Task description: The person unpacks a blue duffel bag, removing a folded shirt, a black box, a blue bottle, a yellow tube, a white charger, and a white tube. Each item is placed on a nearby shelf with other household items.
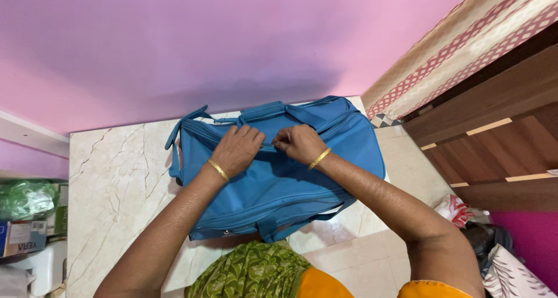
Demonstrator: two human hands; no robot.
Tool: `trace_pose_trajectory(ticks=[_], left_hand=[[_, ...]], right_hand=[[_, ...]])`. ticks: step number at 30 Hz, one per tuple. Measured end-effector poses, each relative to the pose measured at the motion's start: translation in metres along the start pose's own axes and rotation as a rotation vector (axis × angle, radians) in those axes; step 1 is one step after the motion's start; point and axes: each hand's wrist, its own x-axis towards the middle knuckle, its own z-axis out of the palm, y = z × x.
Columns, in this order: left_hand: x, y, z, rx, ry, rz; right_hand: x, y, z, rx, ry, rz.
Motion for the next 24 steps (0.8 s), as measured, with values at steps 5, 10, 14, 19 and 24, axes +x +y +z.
trace_pose_trajectory(ticks=[5,10,14,19,24], left_hand=[[0.002,0.003,-0.005,0.133,0.034,0.064],[0.013,-0.001,-0.015,0.151,0.089,0.006],[0.024,-0.014,-0.019,0.145,0.126,-0.033],[0.033,-0.022,-0.02,0.12,0.173,-0.097],[0.04,-0.028,-0.02,0.077,0.18,-0.123]], right_hand=[[0.014,0.01,0.0,0.091,0.023,0.077],[0.024,0.01,-0.01,0.205,0.038,0.152],[0.041,0.024,-0.035,0.154,0.082,0.171],[0.045,0.072,-0.067,0.152,0.184,0.286],[0.031,0.144,-0.093,0.445,0.297,0.385]])
